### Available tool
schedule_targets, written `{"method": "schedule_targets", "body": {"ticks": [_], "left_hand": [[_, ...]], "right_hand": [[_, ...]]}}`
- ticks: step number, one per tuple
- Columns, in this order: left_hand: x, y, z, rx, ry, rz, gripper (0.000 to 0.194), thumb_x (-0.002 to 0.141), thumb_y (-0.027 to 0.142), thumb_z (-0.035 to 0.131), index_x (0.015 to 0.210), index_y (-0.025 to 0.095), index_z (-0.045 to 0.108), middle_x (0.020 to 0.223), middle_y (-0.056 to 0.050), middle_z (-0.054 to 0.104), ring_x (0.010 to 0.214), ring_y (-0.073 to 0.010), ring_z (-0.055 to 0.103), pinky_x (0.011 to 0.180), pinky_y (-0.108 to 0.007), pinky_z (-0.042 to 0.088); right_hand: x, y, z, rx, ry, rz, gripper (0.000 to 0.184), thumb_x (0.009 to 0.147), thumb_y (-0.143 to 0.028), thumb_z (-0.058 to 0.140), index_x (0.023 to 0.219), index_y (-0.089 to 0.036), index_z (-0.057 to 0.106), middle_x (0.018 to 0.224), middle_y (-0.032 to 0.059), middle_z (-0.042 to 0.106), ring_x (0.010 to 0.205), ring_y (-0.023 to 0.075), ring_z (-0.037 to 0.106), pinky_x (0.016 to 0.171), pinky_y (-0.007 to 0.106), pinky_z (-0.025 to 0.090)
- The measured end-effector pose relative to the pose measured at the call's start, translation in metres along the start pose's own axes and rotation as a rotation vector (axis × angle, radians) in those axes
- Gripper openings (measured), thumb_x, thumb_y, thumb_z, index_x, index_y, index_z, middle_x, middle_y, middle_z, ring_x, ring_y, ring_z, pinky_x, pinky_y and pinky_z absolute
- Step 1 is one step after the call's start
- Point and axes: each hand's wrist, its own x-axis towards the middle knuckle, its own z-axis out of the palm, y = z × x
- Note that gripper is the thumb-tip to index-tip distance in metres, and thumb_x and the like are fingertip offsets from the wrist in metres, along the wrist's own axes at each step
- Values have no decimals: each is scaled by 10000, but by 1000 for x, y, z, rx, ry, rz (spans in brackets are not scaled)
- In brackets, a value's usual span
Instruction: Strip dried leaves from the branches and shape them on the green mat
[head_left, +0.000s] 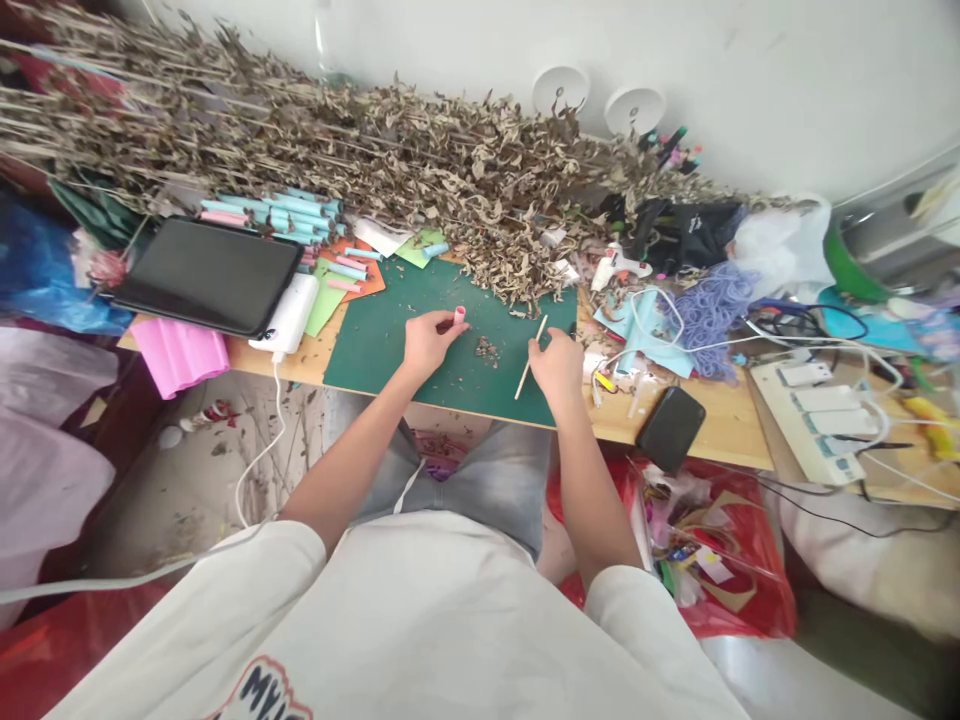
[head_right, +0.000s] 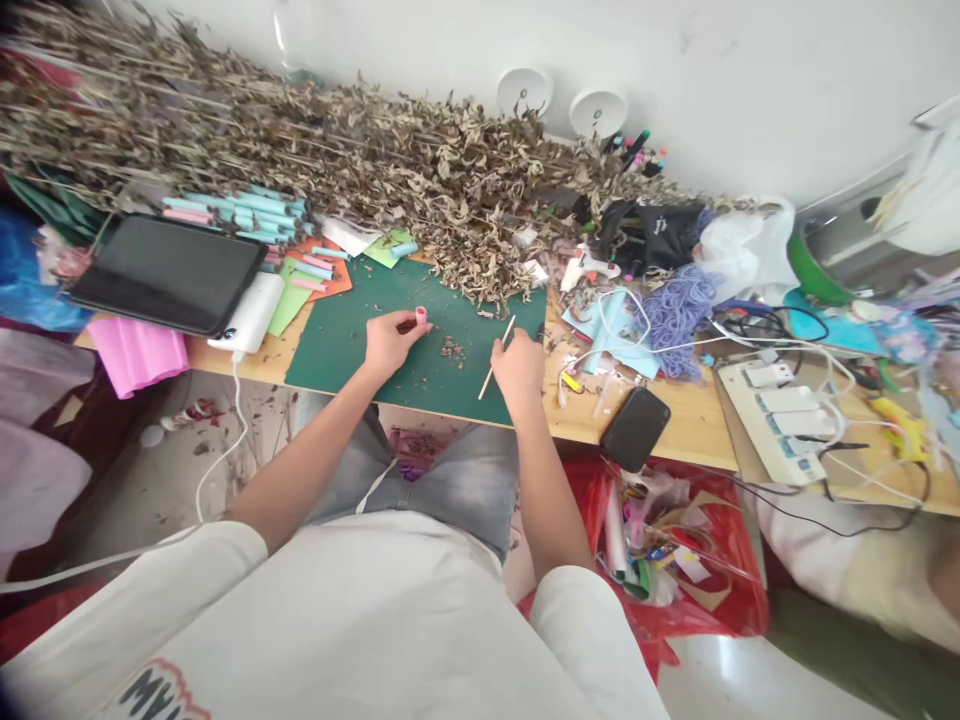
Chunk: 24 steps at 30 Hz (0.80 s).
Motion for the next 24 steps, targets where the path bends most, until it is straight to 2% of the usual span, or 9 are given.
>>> {"method": "schedule_targets", "body": {"ticks": [3, 6, 8, 11, 14, 16, 20, 22, 24], "left_hand": [[0, 0, 0, -7, -2, 7, 146, 778, 317, 751, 810, 174, 757, 785, -27, 758, 707, -166, 672, 682, -264, 514], [1, -1, 1, -15, 8, 10, 141, 778, 307, 753, 810, 170, 758, 776, -30, 758, 694, -164, 672, 671, -261, 513], [1, -3, 2, -23, 8, 13, 144, 778, 304, 751, 819, 167, 758, 785, -33, 761, 691, -164, 673, 669, -262, 513], [1, -4, 3, -39, -1, 18, 152, 782, 306, 748, 828, 161, 758, 796, -39, 763, 694, -163, 675, 677, -263, 515], [1, -4, 3, -38, 3, 10, 157, 786, 313, 744, 828, 162, 757, 791, -39, 761, 689, -160, 672, 683, -266, 515], [1, -4, 3, -37, 7, 8, 160, 784, 319, 744, 826, 165, 757, 788, -37, 761, 685, -160, 670, 683, -266, 515], [1, -4, 2, -24, 3, 19, 167, 784, 331, 745, 800, 165, 756, 768, -34, 759, 678, -163, 670, 666, -260, 508], [1, -5, 3, -36, 1, 22, 169, 783, 332, 747, 796, 164, 757, 773, -34, 760, 687, -166, 676, 666, -256, 508], [1, -5, 3, -58, 1, 22, 168, 781, 327, 750, 806, 161, 760, 791, -38, 764, 701, -170, 686, 673, -254, 512]], "right_hand": [[-9, -10, -5, 3, 42, -61, 376, 937, -324, 452, 1206, -114, 611, 1004, 163, 710, 964, 290, 659, 868, 381, 468], [-15, -27, -8, 2, -91, -308, 315, 916, -255, 468, 1161, -157, 641, 1030, 128, 694, 968, 264, 641, 879, 362, 467], [-16, -40, -6, -25, -170, -446, 321, 896, -259, 518, 1176, -162, 643, 1059, 136, 672, 993, 278, 622, 884, 369, 470], [-11, -55, 1, -81, -209, -540, 294, 878, -233, 560, 1139, -137, 657, 1072, 166, 638, 1014, 299, 598, 900, 391, 466], [-7, -59, 10, -102, -205, -543, 215, 864, -117, 506, 989, -111, 681, 1005, 175, 636, 951, 284, 607, 875, 391, 472], [-6, -55, 15, -32, -169, -510, 213, 846, -76, 479, 907, -122, 678, 948, 154, 646, 891, 263, 617, 835, 378, 483], [-8, -47, 10, 378, -22, -417, 158, 838, -127, 514, 842, -182, 663, 839, 56, 674, 765, 193, 626, 776, 330, 513], [-9, -50, 3, 585, 72, -390, 130, 846, -169, 531, 859, -194, 658, 850, 35, 688, 753, 170, 636, 759, 306, 525], [-8, -60, -4, 694, 133, -383, 110, 847, -194, 541, 857, -197, 651, 848, 30, 692, 748, 161, 642, 743, 293, 529]]}}
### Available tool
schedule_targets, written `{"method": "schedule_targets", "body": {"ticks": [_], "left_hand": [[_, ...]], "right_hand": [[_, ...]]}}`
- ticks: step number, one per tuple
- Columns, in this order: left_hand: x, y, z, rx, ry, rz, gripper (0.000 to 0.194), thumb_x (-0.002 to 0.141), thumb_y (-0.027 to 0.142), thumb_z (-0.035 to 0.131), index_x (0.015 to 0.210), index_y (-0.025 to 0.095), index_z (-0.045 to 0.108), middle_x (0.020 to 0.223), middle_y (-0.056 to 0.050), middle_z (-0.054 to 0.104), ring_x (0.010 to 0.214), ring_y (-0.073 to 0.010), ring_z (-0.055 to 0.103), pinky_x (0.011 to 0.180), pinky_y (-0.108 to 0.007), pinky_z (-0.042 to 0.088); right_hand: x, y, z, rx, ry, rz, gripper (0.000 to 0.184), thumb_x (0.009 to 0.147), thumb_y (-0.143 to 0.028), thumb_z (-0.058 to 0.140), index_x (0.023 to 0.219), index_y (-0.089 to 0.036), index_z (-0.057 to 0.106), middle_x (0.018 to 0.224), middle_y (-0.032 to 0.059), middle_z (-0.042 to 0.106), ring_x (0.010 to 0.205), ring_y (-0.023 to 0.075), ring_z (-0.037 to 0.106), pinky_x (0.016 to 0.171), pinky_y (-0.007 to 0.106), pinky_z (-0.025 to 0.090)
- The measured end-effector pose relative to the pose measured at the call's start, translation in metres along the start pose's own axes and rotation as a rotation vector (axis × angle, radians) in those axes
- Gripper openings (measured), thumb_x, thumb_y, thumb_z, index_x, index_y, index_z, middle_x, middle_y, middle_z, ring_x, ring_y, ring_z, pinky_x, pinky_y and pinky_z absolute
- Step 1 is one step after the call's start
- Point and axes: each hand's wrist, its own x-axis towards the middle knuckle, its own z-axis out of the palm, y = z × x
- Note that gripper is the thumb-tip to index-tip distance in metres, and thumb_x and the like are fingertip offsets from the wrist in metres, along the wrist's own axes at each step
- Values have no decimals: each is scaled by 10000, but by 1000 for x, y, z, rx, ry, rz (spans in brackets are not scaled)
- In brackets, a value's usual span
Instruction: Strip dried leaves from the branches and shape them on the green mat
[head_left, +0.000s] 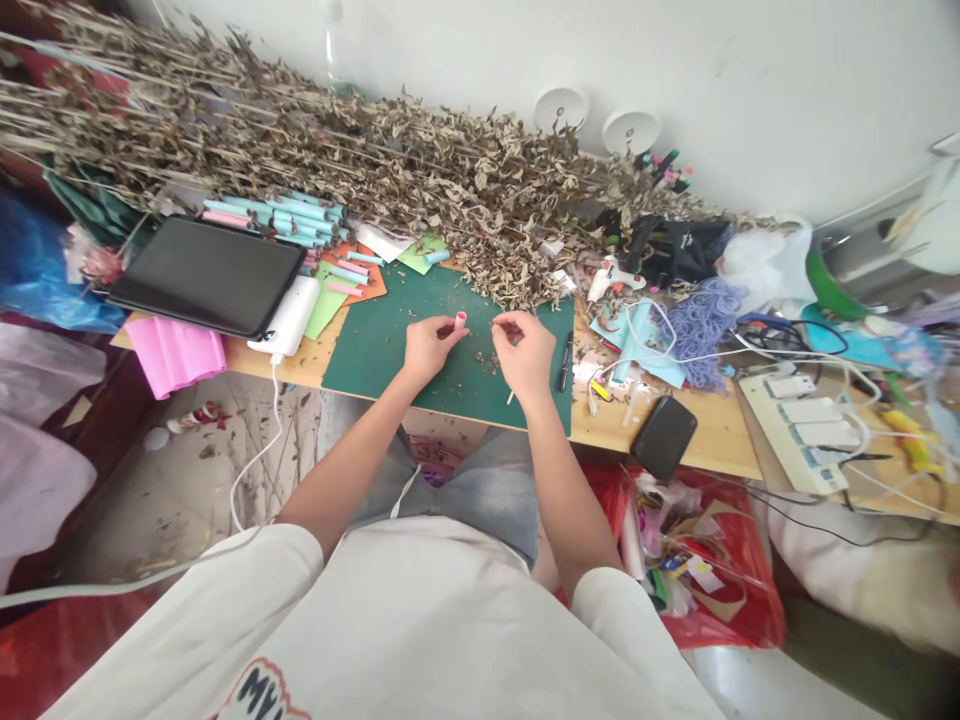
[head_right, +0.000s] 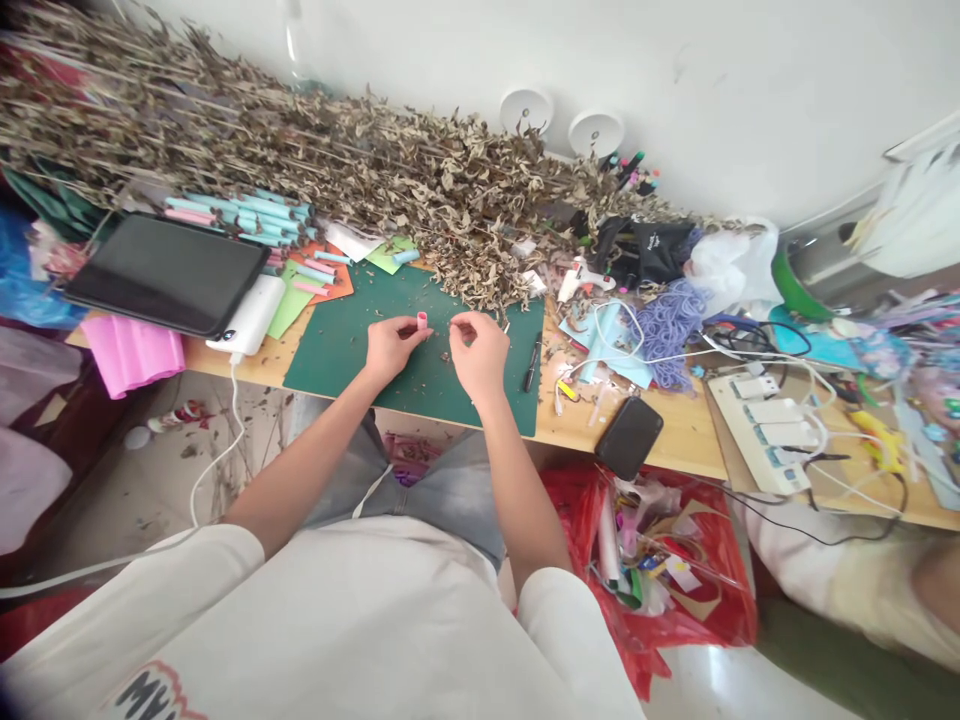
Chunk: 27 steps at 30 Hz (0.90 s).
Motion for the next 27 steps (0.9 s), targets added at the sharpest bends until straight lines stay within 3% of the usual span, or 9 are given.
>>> {"method": "schedule_targets", "body": {"ticks": [4, 9, 13, 18, 21, 23, 25, 27], "left_hand": [[0, 1, 0, -4, -3, -2, 187, 800, 335, 728, 830, 154, 767, 808, -47, 768, 709, -178, 689, 682, -257, 513], [0, 2, -1, 5, -14, 36, 155, 822, 282, 689, 847, 155, 774, 808, -42, 768, 713, -170, 689, 694, -247, 513], [0, 1, -2, 39, -13, 71, 155, 830, 269, 675, 845, 151, 775, 784, -40, 763, 702, -163, 683, 674, -237, 501], [0, 0, -3, 59, -16, 83, 140, 823, 229, 670, 864, 148, 777, 790, -47, 763, 702, -165, 683, 672, -241, 495], [0, -1, -2, 41, -21, 73, 149, 830, 241, 665, 878, 155, 776, 823, -54, 769, 721, -172, 693, 688, -250, 506], [0, -1, -1, 41, -24, 60, 156, 840, 263, 660, 871, 161, 775, 833, -57, 771, 726, -177, 697, 695, -259, 513], [0, -3, 0, 47, -27, 53, 165, 845, 288, 661, 864, 168, 772, 834, -58, 771, 727, -180, 696, 700, -267, 519], [0, -4, 0, 49, -32, 49, 168, 843, 306, 669, 860, 171, 769, 835, -58, 771, 729, -181, 696, 706, -271, 524]], "right_hand": [[13, -15, 14, 47, -4, -23, 72, 835, -193, 549, 850, -203, 619, 800, 21, 673, 719, 157, 631, 720, 291, 524], [18, -11, 35, 29, -30, -112, 40, 849, -203, 561, 885, -212, 574, 835, 23, 637, 775, 167, 614, 767, 309, 515], [16, -5, 37, -41, -109, -191, 115, 886, -185, 506, 811, -214, 588, 871, 42, 622, 856, 182, 596, 832, 332, 499], [8, -1, 36, -75, -149, -209, 112, 896, -235, 538, 941, -209, 637, 982, 73, 645, 954, 207, 600, 890, 362, 506], [5, -2, 33, -46, -159, -140, 291, 919, -242, 505, 1198, -222, 584, 1040, 75, 660, 940, 183, 621, 892, 346, 529], [7, -5, 29, -23, -182, -78, 512, 900, -256, 545, 1401, -247, 436, 1081, 73, 667, 900, 171, 633, 868, 341, 549], [13, -6, 23, 11, -237, -50, 687, 855, -256, 608, 1485, -274, 332, 1098, 65, 674, 851, 164, 638, 827, 339, 566], [20, -5, 19, 47, -308, -46, 726, 820, -252, 641, 1485, -282, 352, 1086, 53, 681, 794, 152, 636, 777, 327, 574]]}}
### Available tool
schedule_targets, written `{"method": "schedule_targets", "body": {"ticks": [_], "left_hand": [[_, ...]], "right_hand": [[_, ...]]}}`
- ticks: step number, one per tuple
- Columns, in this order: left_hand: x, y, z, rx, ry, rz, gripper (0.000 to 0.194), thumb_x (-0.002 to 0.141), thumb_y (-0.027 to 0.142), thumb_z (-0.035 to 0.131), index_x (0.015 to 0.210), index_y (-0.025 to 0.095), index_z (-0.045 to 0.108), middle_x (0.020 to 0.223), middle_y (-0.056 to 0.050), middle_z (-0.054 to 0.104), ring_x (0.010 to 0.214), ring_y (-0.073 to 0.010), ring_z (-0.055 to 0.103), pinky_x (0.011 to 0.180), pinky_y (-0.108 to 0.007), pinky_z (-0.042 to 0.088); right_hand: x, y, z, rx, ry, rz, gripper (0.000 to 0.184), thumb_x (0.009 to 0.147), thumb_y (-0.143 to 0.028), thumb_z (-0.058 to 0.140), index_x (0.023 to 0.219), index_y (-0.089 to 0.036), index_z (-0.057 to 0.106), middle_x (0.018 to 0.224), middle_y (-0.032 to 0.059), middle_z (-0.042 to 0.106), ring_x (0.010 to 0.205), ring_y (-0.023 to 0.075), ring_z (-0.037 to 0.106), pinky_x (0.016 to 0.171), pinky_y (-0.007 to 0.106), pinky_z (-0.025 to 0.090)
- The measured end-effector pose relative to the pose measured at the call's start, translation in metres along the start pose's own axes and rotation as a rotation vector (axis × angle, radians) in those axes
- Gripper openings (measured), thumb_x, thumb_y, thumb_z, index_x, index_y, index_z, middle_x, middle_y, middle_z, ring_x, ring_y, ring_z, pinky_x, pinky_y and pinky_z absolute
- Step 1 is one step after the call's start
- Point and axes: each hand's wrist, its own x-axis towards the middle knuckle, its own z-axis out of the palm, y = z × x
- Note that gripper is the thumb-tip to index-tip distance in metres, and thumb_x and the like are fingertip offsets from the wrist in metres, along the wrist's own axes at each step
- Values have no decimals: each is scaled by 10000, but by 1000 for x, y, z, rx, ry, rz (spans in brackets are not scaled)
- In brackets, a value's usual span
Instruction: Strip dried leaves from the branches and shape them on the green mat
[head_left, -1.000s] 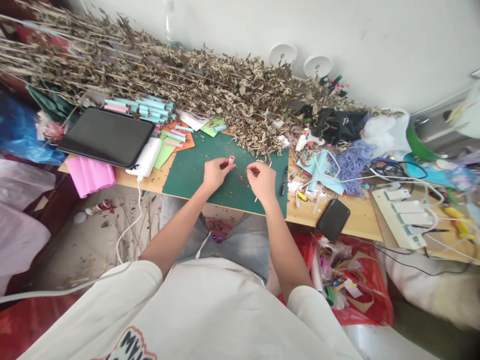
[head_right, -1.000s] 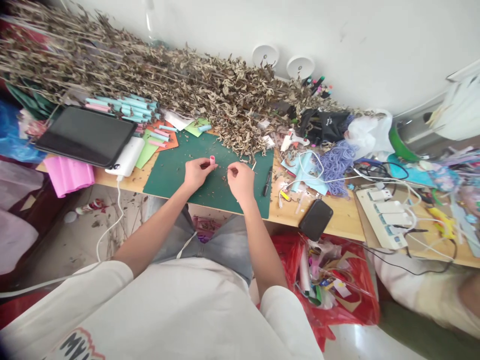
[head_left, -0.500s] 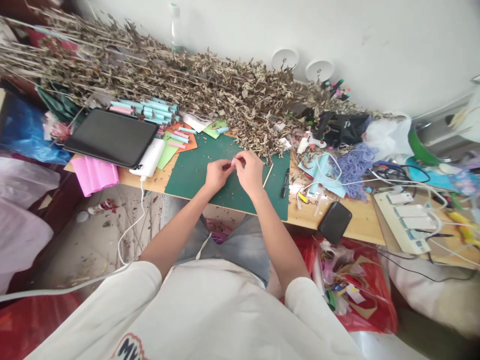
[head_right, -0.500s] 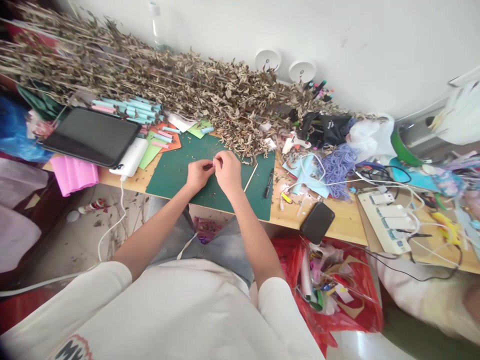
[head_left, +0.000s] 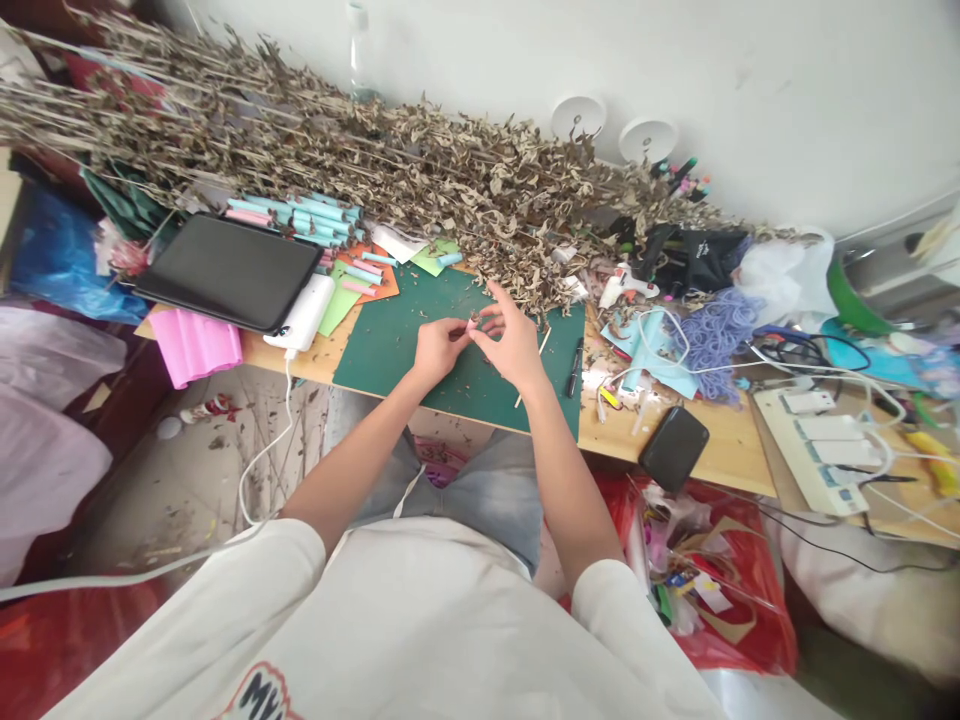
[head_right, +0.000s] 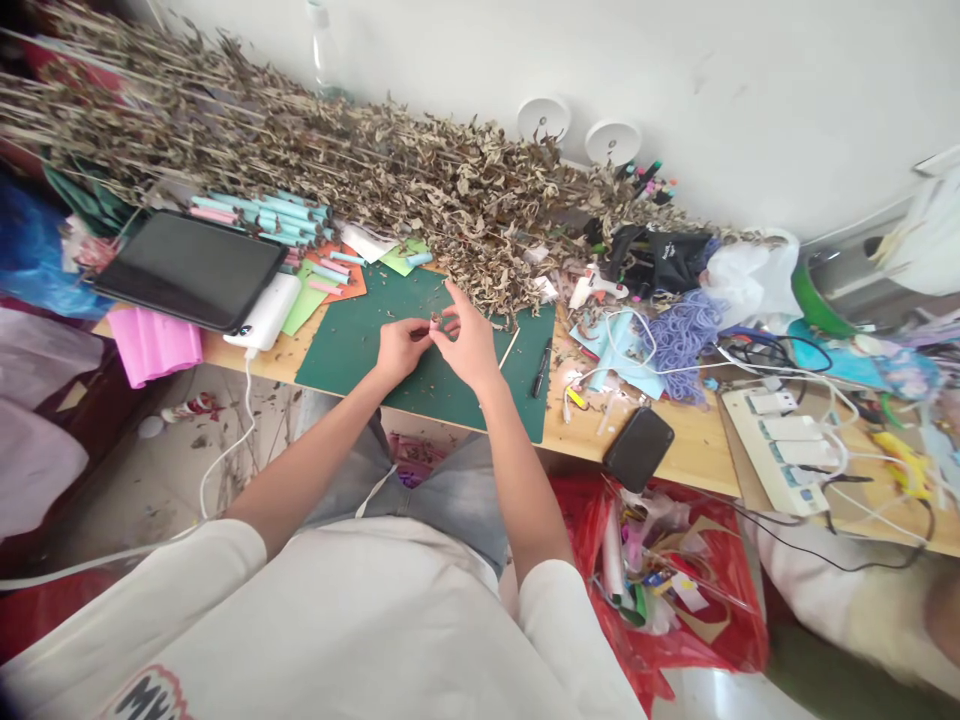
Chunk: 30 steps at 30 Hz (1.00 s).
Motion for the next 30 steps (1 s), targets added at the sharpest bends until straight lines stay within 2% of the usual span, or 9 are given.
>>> {"method": "schedule_targets", "body": {"ticks": [4, 8, 13, 15, 18, 20, 22, 27, 30], "left_hand": [[0, -1, 0, -8, 1, -2, 174, 839, 323, 681, 866, 173, 765, 843, -57, 770, 741, -179, 699, 723, -272, 527], [0, 0, 1, 8, -6, 3, 206, 843, 361, 682, 860, 173, 764, 834, -55, 768, 732, -179, 696, 724, -272, 521], [-1, 2, -1, 13, 2, 13, 176, 836, 324, 691, 865, 167, 763, 824, -53, 767, 736, -179, 697, 709, -266, 514], [-1, 2, -1, 5, 5, 0, 168, 838, 316, 686, 865, 169, 763, 835, -54, 770, 740, -180, 699, 716, -270, 520], [0, 2, -1, -9, -4, -5, 171, 840, 324, 683, 855, 173, 762, 853, -58, 772, 748, -183, 701, 724, -276, 528], [0, 1, -1, -4, -3, 1, 157, 833, 305, 688, 853, 168, 762, 849, -62, 771, 746, -184, 699, 719, -277, 527], [0, 1, -1, 11, 4, 1, 134, 820, 273, 695, 859, 165, 763, 839, -64, 769, 742, -183, 695, 714, -275, 524], [0, 3, -2, 28, 2, 5, 127, 826, 265, 681, 862, 174, 761, 823, -50, 765, 730, -171, 682, 713, -270, 516], [-1, 3, -2, 33, 3, 9, 130, 826, 273, 682, 851, 172, 760, 798, -45, 760, 708, -165, 672, 694, -263, 507]], "right_hand": [[8, 3, -6, -46, -76, -24, 445, 829, -246, 636, 1273, -229, 611, 945, 38, 689, 724, 144, 619, 756, 323, 561], [5, 1, -5, -140, -17, -115, 214, 882, -202, 555, 1027, -197, 712, 921, 54, 686, 811, 171, 627, 810, 327, 525], [0, 0, -1, -144, -1, -158, 172, 888, -176, 529, 880, -197, 699, 900, 50, 685, 842, 174, 628, 820, 316, 511], [0, 3, 0, -101, 14, -134, 149, 872, -180, 556, 946, -206, 682, 897, 40, 684, 819, 164, 631, 805, 309, 524], [0, 9, 3, -8, 103, -24, 323, 822, -217, 641, 1144, -221, 610, 863, 11, 688, 753, 146, 635, 765, 300, 545], [0, 13, 6, 51, 126, 43, 395, 771, -267, 714, 1145, -205, 605, 835, 6, 689, 711, 141, 633, 726, 297, 553], [-1, 15, 10, 107, 107, 69, 371, 746, -297, 743, 1082, -184, 635, 828, 17, 697, 704, 144, 641, 708, 299, 558], [-4, 10, 16, 89, 153, -40, 132, 855, -281, 620, 915, -200, 706, 886, 37, 718, 789, 154, 658, 789, 320, 555], [-5, 8, 14, 60, 180, -111, 129, 863, -273, 611, 871, -204, 720, 904, 42, 700, 797, 151, 642, 779, 308, 548]]}}
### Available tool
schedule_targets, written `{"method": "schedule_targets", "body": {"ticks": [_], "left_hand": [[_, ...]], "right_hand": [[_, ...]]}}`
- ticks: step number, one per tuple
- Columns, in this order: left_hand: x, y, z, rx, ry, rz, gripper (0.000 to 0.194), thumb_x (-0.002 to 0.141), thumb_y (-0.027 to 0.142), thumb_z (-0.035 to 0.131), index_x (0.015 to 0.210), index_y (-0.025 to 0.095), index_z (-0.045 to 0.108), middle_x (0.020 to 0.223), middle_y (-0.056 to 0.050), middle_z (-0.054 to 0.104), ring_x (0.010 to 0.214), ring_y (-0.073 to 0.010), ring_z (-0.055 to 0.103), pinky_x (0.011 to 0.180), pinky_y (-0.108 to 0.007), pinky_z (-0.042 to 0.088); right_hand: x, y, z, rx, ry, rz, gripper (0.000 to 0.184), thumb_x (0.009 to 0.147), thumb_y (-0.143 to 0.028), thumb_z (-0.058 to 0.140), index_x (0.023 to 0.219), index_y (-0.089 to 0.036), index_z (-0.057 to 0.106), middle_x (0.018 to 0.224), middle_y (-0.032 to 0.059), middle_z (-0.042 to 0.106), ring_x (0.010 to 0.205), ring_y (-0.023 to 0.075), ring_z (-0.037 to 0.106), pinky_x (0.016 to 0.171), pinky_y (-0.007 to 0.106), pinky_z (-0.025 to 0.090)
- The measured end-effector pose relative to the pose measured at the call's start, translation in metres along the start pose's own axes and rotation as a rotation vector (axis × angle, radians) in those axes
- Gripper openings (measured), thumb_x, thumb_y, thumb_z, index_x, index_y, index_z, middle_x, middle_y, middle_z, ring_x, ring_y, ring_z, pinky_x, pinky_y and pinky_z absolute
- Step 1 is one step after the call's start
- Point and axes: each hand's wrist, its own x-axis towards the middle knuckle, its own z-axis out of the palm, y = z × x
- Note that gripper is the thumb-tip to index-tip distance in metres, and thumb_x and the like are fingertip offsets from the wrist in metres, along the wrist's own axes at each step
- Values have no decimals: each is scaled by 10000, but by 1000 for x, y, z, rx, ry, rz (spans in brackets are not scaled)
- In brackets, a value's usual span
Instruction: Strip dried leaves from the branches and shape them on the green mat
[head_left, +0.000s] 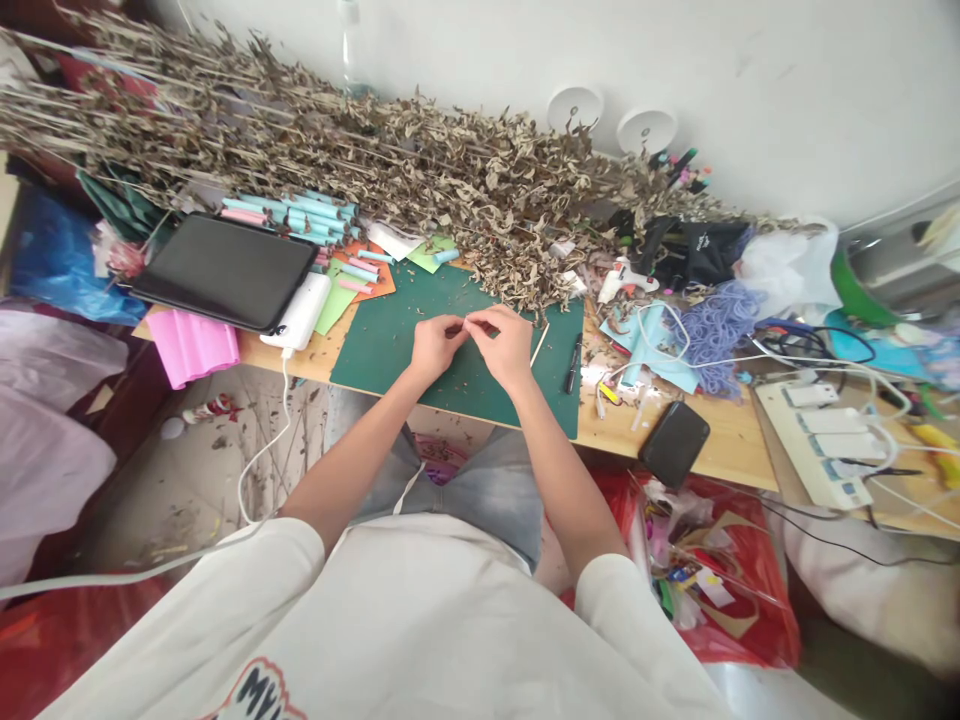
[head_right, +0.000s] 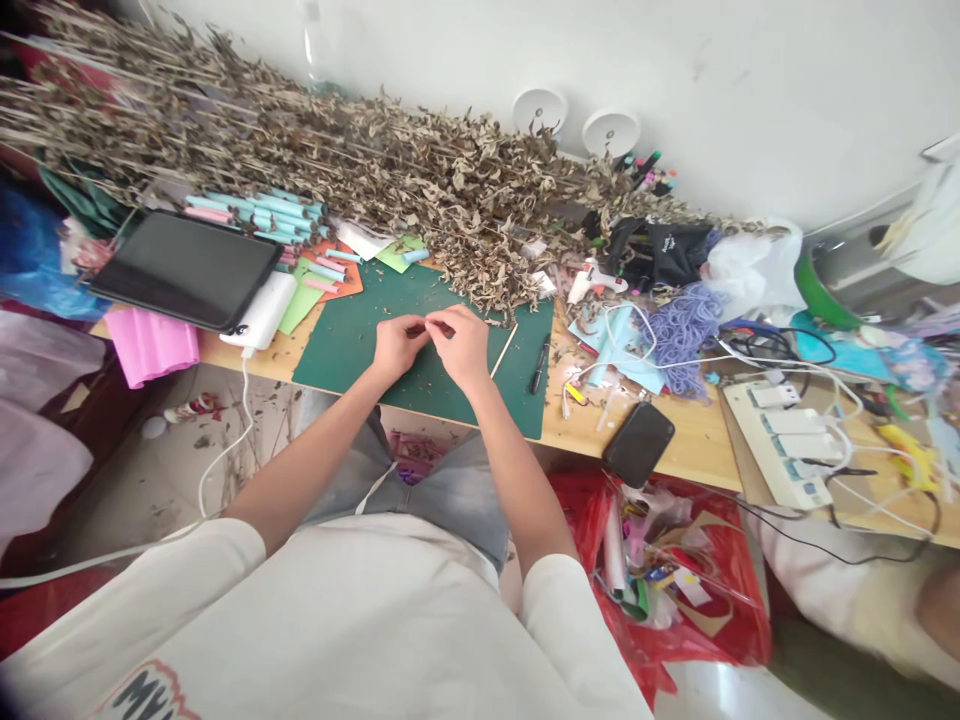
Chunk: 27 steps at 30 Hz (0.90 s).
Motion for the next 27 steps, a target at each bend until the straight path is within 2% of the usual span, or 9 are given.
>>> {"method": "schedule_targets", "body": {"ticks": [2, 4, 6, 10, 16, 21, 27], "left_hand": [[0, 0, 0, -15, 1, -2, 137, 829, 279, 680, 842, 167, 758, 798, -48, 759, 699, -164, 670, 683, -261, 504], [0, 0, 1, -27, -1, -6, 144, 832, 286, 679, 840, 166, 757, 806, -51, 760, 702, -166, 672, 684, -263, 506], [0, 0, 1, -21, -3, -14, 144, 830, 285, 679, 847, 167, 759, 813, -53, 760, 713, -171, 673, 696, -266, 510], [1, 0, 0, -15, -9, -17, 160, 840, 295, 662, 863, 174, 764, 827, -54, 762, 732, -175, 677, 726, -270, 520], [0, -1, -1, -30, -5, 3, 134, 824, 263, 669, 864, 178, 766, 826, -46, 762, 729, -173, 680, 723, -268, 519], [0, 0, -1, -57, 5, -5, 184, 834, 337, 679, 847, 175, 766, 827, -53, 764, 708, -169, 673, 706, -268, 513], [0, 1, -2, -15, 2, 9, 158, 833, 295, 667, 844, 171, 764, 798, -39, 759, 699, -163, 662, 684, -255, 499]], "right_hand": [[-1, 3, -1, 5, 48, 45, 190, 839, -301, 649, 989, -200, 708, 937, 49, 694, 781, 147, 635, 759, 304, 552], [-2, 7, 0, 9, 77, 130, 341, 802, -350, 698, 1101, -187, 676, 941, 56, 699, 751, 148, 633, 741, 309, 559], [-4, 10, 1, 6, 43, 171, 372, 796, -387, 706, 1102, -177, 681, 913, 58, 711, 738, 155, 641, 741, 318, 564], [-7, 8, 5, -43, 18, 71, 240, 899, -367, 589, 1013, -204, 724, 961, 69, 723, 833, 174, 666, 817, 333, 561], [-8, 3, 3, -210, -18, -61, 244, 958, -333, 498, 1017, -235, 714, 1017, 80, 696, 959, 197, 649, 904, 350, 537], [-10, 1, -4, -185, 55, -27, 234, 944, -370, 524, 1075, -222, 650, 985, 74, 673, 891, 186, 638, 836, 336, 551], [-5, 3, 1, -241, -39, -78, 224, 960, -305, 486, 939, -235, 697, 1018, 77, 651, 996, 202, 611, 925, 354, 511]]}}
